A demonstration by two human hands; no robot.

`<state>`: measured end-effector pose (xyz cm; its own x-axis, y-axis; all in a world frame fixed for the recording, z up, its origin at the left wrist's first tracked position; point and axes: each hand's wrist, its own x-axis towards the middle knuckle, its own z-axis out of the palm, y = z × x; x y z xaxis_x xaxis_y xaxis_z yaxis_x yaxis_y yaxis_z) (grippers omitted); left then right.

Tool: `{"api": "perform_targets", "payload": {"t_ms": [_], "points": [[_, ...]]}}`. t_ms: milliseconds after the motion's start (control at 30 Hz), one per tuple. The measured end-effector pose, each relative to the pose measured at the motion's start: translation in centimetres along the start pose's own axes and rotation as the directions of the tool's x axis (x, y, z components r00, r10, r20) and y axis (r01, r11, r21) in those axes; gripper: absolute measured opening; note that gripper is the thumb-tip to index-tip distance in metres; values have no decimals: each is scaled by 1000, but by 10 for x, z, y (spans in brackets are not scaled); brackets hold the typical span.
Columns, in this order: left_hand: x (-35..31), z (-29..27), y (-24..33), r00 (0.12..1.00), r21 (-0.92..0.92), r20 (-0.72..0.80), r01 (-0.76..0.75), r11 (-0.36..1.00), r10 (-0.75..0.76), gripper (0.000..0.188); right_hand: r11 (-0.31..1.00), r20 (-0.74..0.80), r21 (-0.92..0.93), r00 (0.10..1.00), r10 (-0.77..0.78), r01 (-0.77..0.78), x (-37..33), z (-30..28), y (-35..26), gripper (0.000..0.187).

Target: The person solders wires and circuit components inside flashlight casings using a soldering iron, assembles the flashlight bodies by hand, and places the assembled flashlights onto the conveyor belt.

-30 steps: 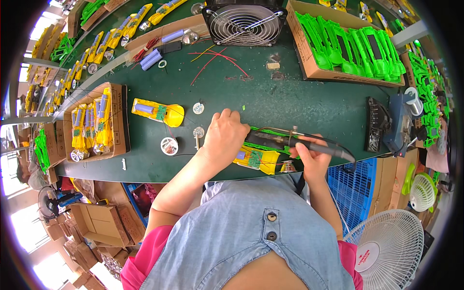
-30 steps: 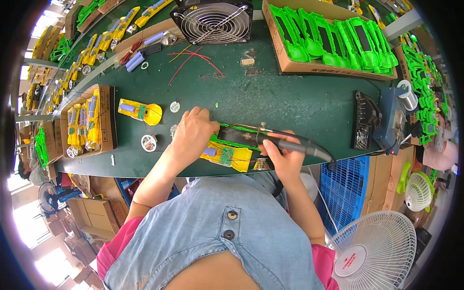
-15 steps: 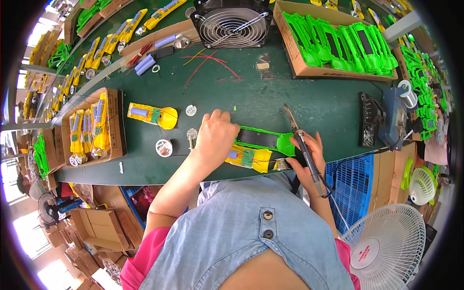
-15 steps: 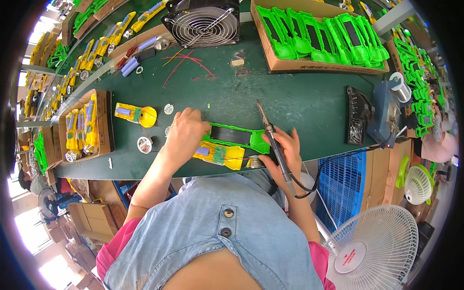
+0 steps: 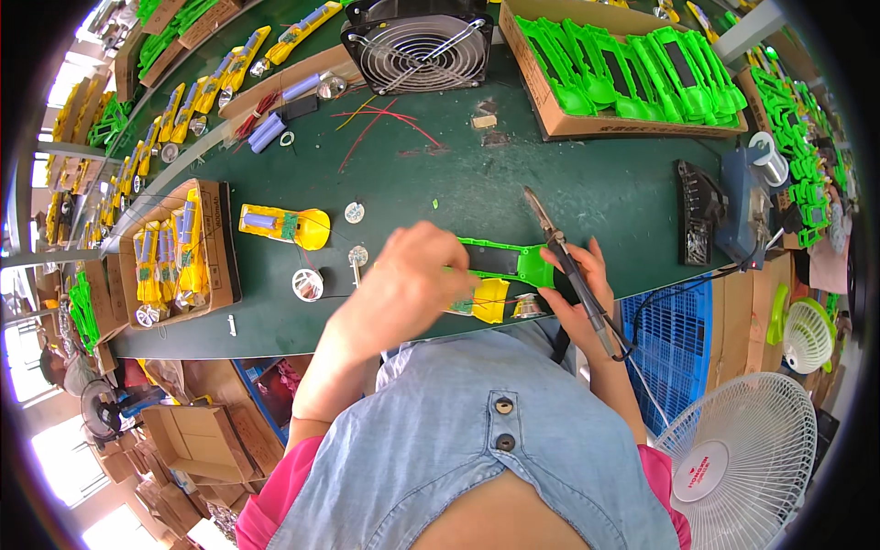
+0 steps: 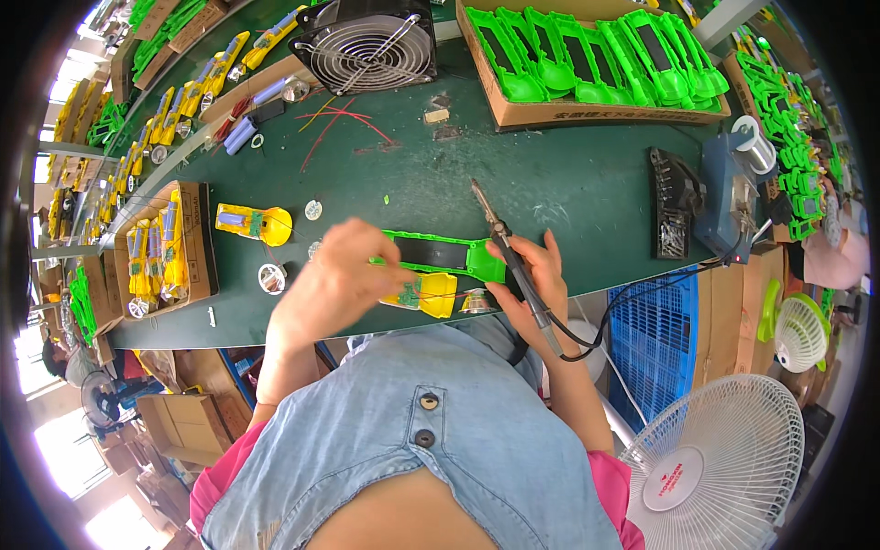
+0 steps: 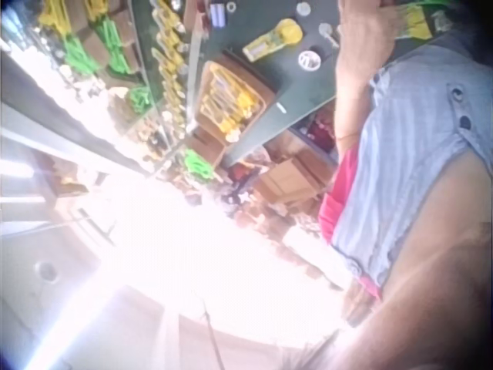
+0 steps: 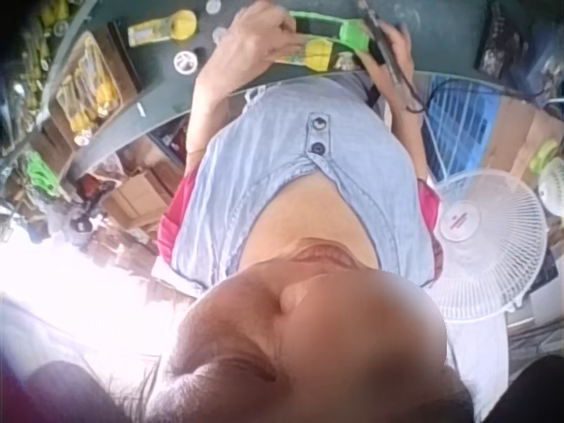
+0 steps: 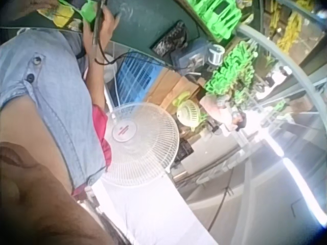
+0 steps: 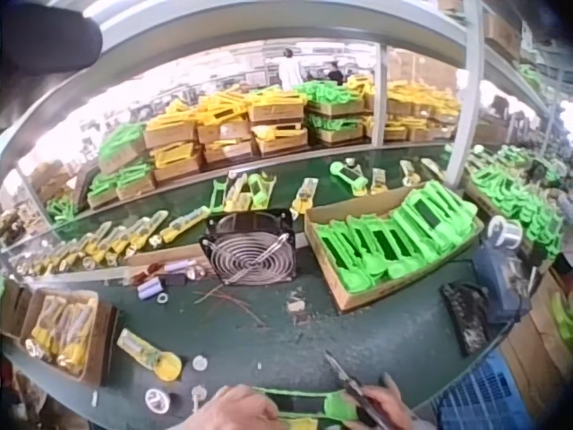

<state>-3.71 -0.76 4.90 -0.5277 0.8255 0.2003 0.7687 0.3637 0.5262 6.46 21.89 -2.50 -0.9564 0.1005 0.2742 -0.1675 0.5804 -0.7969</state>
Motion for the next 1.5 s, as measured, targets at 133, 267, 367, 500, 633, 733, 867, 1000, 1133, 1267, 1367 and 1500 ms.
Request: {"api": "perform_targets", "payload": {"t_ms": [133, 267, 367, 500, 633, 733, 867, 1000, 1133, 1267, 1367, 1500], "points": [[-5, 22, 12, 994, 164, 102, -54, 985, 37, 17, 1000, 37, 2, 999, 4, -4, 2, -2, -3, 50], [-12, 47, -4, 997, -64, -81, -14, 998, 9, 15, 1000, 35, 25, 999, 11, -12, 2, -1, -3, 51], [-12, 64, -3, 957, -207, -239, 116, 971, -166, 10, 994, 4, 111, 1000, 13, -13, 8, 5, -1, 52], [-6, 65, -1, 915, -7, -336, 236, 972, -224, 10, 990, 72, 121, 994, -88, 78, 24, 15, -1, 51], [-3, 69, -8, 927, 120, -254, 312, 942, -275, 11, 974, 75, 101, 975, -210, 202, 29, 11, 0, 44], [-2, 67, -10, 927, 115, -209, 341, 933, -313, 8, 940, -26, 30, 941, -338, 339, 33, -7, -4, 37], [1, 64, -13, 933, 137, -165, 342, 930, -319, 4, 918, -93, 393, 991, 96, -52, 20, -19, 4, 23], [7, 61, -13, 936, 181, -112, 350, 919, -334, 6, 746, 42, 619, 959, 280, -244, 28, -17, 2, 18], [9, 59, -12, 932, 170, -86, 362, 917, -352, 6, 753, 120, 594, 957, 265, -284, 33, -10, 10, 16], [9, 60, -12, 929, 167, -100, 368, 915, -356, 6, 738, 146, 608, 955, 258, -292, 35, -5, 14, 16], [9, 60, -13, 934, 179, -99, 357, 917, -345, 6, 742, 133, 611, 960, 245, -274, 34, -3, 16, 16], [10, 58, -13, 939, 178, -91, 342, 923, -331, 5, 737, 113, 622, 962, 250, -265, 34, -1, 18, 16]]}}
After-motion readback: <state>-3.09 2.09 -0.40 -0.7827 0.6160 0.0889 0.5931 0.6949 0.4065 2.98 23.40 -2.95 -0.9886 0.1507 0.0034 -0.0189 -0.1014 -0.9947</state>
